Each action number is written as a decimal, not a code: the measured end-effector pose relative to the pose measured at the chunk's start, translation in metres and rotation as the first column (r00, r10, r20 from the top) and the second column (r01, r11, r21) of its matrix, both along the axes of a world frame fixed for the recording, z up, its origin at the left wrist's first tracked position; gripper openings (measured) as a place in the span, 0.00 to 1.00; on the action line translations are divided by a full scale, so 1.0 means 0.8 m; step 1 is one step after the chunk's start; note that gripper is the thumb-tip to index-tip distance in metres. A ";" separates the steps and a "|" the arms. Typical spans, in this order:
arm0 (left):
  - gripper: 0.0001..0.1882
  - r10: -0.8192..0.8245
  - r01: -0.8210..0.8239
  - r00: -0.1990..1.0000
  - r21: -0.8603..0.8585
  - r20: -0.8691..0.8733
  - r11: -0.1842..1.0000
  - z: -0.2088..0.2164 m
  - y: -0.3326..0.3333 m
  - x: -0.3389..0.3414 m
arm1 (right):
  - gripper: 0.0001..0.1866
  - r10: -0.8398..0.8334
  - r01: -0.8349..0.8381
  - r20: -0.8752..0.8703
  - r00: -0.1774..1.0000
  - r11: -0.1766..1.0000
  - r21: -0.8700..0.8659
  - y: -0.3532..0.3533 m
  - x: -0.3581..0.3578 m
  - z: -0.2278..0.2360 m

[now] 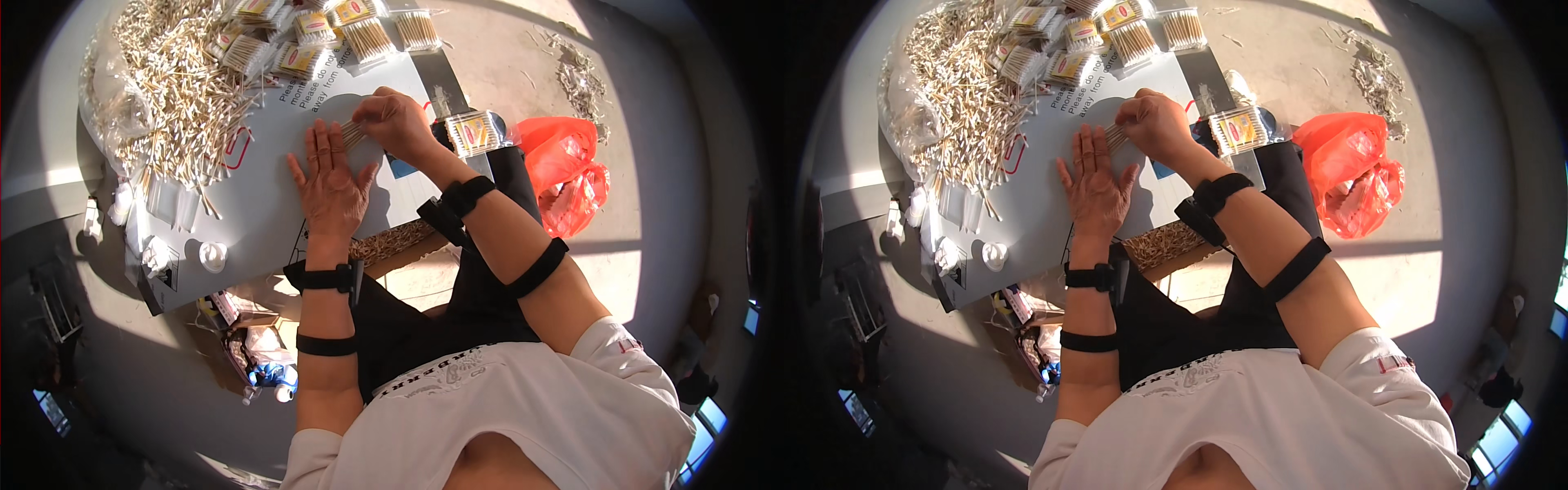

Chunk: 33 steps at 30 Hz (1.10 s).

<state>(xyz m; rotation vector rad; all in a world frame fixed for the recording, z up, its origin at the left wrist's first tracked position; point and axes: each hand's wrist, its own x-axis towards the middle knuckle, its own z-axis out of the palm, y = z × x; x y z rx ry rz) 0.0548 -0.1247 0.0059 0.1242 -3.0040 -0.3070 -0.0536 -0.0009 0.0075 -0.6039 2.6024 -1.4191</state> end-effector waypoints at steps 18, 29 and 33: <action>0.40 -0.018 0.018 1.000 -0.009 -0.002 1.000 0.001 -0.001 0.010 | 0.05 0.117 -0.056 -0.295 0.948 0.977 0.207 0.005 0.012 0.002; 0.43 -0.009 0.009 1.000 0.013 -0.009 1.000 -0.003 -0.003 0.010 | 0.08 0.189 -0.149 -0.234 0.954 0.972 0.180 0.014 0.022 0.005; 0.41 -0.027 0.027 0.999 0.014 -0.018 1.000 -0.003 -0.002 0.015 | 0.07 0.242 -0.154 -0.224 0.944 0.924 0.350 0.010 0.019 0.006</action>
